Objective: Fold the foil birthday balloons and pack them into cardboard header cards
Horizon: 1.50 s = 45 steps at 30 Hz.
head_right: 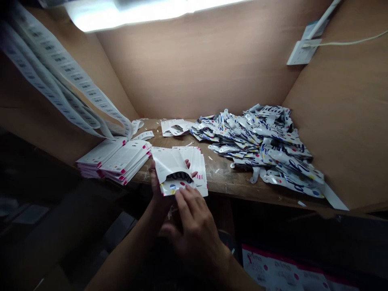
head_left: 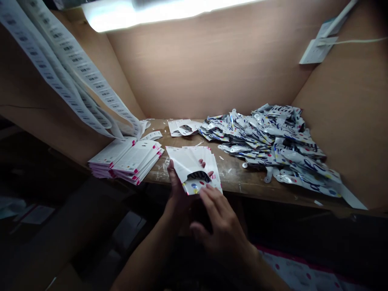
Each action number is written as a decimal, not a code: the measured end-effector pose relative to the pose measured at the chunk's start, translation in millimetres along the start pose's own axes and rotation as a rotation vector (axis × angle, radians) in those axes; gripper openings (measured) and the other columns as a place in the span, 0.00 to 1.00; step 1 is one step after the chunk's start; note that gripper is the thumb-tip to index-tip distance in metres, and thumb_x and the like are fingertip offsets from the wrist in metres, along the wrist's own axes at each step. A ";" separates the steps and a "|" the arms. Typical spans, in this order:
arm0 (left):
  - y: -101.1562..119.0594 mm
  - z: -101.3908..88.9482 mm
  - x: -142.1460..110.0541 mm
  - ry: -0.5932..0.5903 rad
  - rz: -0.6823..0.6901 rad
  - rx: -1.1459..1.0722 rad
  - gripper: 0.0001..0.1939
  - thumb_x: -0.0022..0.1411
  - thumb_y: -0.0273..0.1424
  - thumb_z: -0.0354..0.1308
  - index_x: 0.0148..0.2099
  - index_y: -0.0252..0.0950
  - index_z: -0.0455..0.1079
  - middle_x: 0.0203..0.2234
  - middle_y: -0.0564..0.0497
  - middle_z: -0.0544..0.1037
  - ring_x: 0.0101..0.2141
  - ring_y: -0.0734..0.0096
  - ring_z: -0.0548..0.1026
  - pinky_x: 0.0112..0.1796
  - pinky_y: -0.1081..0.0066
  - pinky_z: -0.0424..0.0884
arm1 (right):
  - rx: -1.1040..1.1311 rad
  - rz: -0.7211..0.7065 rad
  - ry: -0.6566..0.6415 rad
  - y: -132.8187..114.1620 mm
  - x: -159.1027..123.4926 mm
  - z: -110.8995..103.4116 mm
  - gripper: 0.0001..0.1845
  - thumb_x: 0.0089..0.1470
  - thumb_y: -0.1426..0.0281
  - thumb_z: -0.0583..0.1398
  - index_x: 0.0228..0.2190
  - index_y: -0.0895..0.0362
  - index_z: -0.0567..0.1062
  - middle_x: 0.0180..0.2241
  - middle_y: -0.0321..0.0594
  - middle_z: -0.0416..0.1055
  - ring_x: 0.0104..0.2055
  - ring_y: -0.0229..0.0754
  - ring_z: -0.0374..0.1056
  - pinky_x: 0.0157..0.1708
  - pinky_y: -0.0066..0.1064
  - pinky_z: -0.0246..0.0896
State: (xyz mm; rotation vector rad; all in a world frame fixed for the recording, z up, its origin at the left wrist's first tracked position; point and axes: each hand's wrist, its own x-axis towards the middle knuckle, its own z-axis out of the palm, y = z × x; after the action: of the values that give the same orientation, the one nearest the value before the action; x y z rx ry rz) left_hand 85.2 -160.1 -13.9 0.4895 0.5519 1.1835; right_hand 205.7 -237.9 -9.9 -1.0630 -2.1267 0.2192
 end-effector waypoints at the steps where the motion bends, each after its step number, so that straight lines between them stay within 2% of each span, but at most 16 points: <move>1: -1.1 0.3 3.7 -0.012 0.023 0.066 0.48 0.59 0.68 0.50 0.64 0.34 0.71 0.52 0.36 0.81 0.55 0.35 0.76 0.56 0.41 0.71 | 0.000 -0.033 -0.001 2.0 -2.1 -0.7 0.41 0.64 0.55 0.61 0.68 0.64 0.59 0.65 0.60 0.63 0.68 0.64 0.57 0.65 0.56 0.58; 4: -3.8 1.7 17.1 -0.047 0.095 0.256 0.46 0.62 0.67 0.47 0.65 0.36 0.70 0.55 0.38 0.79 0.59 0.36 0.73 0.57 0.44 0.70 | -0.023 -0.015 0.017 22.4 1.7 -2.9 0.28 0.66 0.59 0.58 0.61 0.61 0.69 0.55 0.58 0.73 0.58 0.62 0.68 0.56 0.54 0.66; 6: 3.6 -3.7 30.7 0.000 0.166 0.479 0.43 0.63 0.63 0.51 0.68 0.39 0.66 0.61 0.39 0.74 0.63 0.39 0.68 0.60 0.47 0.67 | -0.006 0.064 0.169 48.2 16.8 -4.4 0.16 0.70 0.67 0.53 0.51 0.59 0.75 0.44 0.52 0.77 0.46 0.54 0.73 0.46 0.45 0.70; 10: 38.6 -39.6 65.4 0.452 0.308 1.519 0.55 0.54 0.54 0.69 0.74 0.33 0.53 0.67 0.30 0.61 0.68 0.32 0.55 0.63 0.44 0.56 | -0.108 0.122 0.386 106.3 93.8 0.3 0.16 0.72 0.69 0.50 0.37 0.58 0.76 0.36 0.48 0.74 0.38 0.48 0.70 0.40 0.37 0.65; 12: 51.5 -62.8 80.9 0.555 0.211 1.866 0.57 0.51 0.51 0.71 0.72 0.27 0.53 0.63 0.25 0.65 0.65 0.29 0.59 0.60 0.45 0.59 | -0.228 0.106 0.302 124.6 152.6 9.3 0.17 0.72 0.70 0.49 0.36 0.59 0.76 0.38 0.51 0.74 0.41 0.50 0.70 0.43 0.38 0.64; 16: 59.7 -95.8 98.2 0.457 0.103 2.021 0.36 0.58 0.48 0.67 0.59 0.30 0.65 0.53 0.33 0.73 0.55 0.45 0.72 0.53 0.60 0.67 | -0.344 0.071 -0.046 127.1 246.7 30.3 0.15 0.70 0.67 0.54 0.48 0.63 0.75 0.46 0.56 0.76 0.48 0.52 0.70 0.48 0.38 0.62; 18: 63.1 -102.9 100.8 0.507 0.143 2.044 0.35 0.57 0.50 0.67 0.56 0.31 0.66 0.53 0.34 0.72 0.56 0.44 0.71 0.52 0.60 0.67 | -0.312 0.026 -0.144 119.5 255.8 36.7 0.17 0.71 0.63 0.55 0.51 0.61 0.74 0.46 0.53 0.77 0.47 0.51 0.71 0.48 0.37 0.62; 20: 69.5 -105.7 102.2 0.566 0.138 2.062 0.41 0.52 0.54 0.69 0.57 0.31 0.65 0.55 0.32 0.70 0.58 0.39 0.68 0.53 0.57 0.66 | -0.259 0.022 -0.183 115.4 237.4 39.1 0.16 0.71 0.62 0.54 0.48 0.59 0.76 0.44 0.50 0.78 0.46 0.49 0.73 0.47 0.36 0.62; 23: 81.2 -108.3 105.5 0.544 0.091 1.991 0.43 0.46 0.53 0.72 0.56 0.30 0.66 0.54 0.30 0.72 0.57 0.36 0.70 0.53 0.56 0.66 | -0.179 0.150 -0.154 122.4 180.7 36.4 0.15 0.70 0.64 0.54 0.45 0.58 0.79 0.43 0.49 0.80 0.46 0.48 0.75 0.47 0.35 0.64; 26: 88.7 -114.4 107.6 0.528 0.222 1.781 0.25 0.53 0.44 0.70 0.47 0.35 0.71 0.45 0.35 0.78 0.50 0.41 0.75 0.50 0.58 0.66 | -0.050 0.281 -0.029 132.2 120.3 32.5 0.16 0.69 0.64 0.54 0.44 0.58 0.80 0.43 0.49 0.81 0.46 0.49 0.76 0.48 0.37 0.66; 28: 89.6 -118.9 105.2 0.530 0.361 1.565 0.11 0.60 0.40 0.64 0.40 0.39 0.73 0.37 0.40 0.80 0.44 0.47 0.77 0.47 0.60 0.66 | 0.039 0.364 0.101 130.2 87.7 32.6 0.17 0.69 0.61 0.55 0.43 0.58 0.80 0.43 0.49 0.81 0.45 0.51 0.77 0.48 0.40 0.68; 32: 79.4 -115.0 87.7 0.475 0.496 0.924 0.12 0.61 0.41 0.63 0.34 0.37 0.76 0.29 0.48 0.80 0.33 0.61 0.76 0.37 0.68 0.68 | 0.244 0.644 0.364 103.2 49.3 40.1 0.23 0.62 0.55 0.62 0.49 0.58 0.78 0.47 0.53 0.79 0.47 0.53 0.75 0.45 0.44 0.71; 36: 54.3 -89.7 56.7 0.382 0.358 0.412 0.14 0.55 0.39 0.70 0.37 0.34 0.79 0.30 0.50 0.82 0.29 0.66 0.77 0.34 0.69 0.73 | 0.912 0.842 0.275 68.3 38.0 44.0 0.34 0.51 0.58 0.70 0.56 0.58 0.72 0.46 0.49 0.79 0.41 0.47 0.75 0.34 0.34 0.70; 39: 37.8 -72.0 32.6 0.246 0.194 0.145 0.13 0.54 0.37 0.72 0.38 0.34 0.78 0.32 0.49 0.84 0.34 0.62 0.81 0.41 0.65 0.76 | 1.292 0.887 0.270 49.1 31.6 37.1 0.24 0.49 0.63 0.70 0.47 0.58 0.77 0.34 0.40 0.79 0.28 0.36 0.69 0.27 0.26 0.64; 41: 31.0 -64.9 20.7 0.047 -0.002 0.019 0.19 0.57 0.41 0.70 0.44 0.32 0.79 0.38 0.44 0.85 0.42 0.53 0.82 0.48 0.57 0.76 | 1.383 0.945 0.269 40.7 25.0 30.8 0.18 0.45 0.67 0.70 0.39 0.60 0.78 0.27 0.35 0.75 0.21 0.31 0.62 0.22 0.24 0.59; 45: 20.7 -54.1 12.0 -0.389 -0.302 -0.115 0.46 0.57 0.61 0.60 0.63 0.29 0.71 0.55 0.32 0.78 0.58 0.30 0.73 0.56 0.39 0.69 | 1.390 1.042 0.240 32.2 10.4 26.5 0.15 0.42 0.67 0.71 0.31 0.60 0.75 0.18 0.28 0.64 0.16 0.28 0.53 0.15 0.21 0.51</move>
State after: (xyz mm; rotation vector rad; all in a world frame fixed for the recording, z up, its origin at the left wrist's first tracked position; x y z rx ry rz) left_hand 39.2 -138.7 -44.4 0.5019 0.2105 0.7993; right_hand 203.7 -205.1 -37.6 -1.0186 -0.5953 1.6283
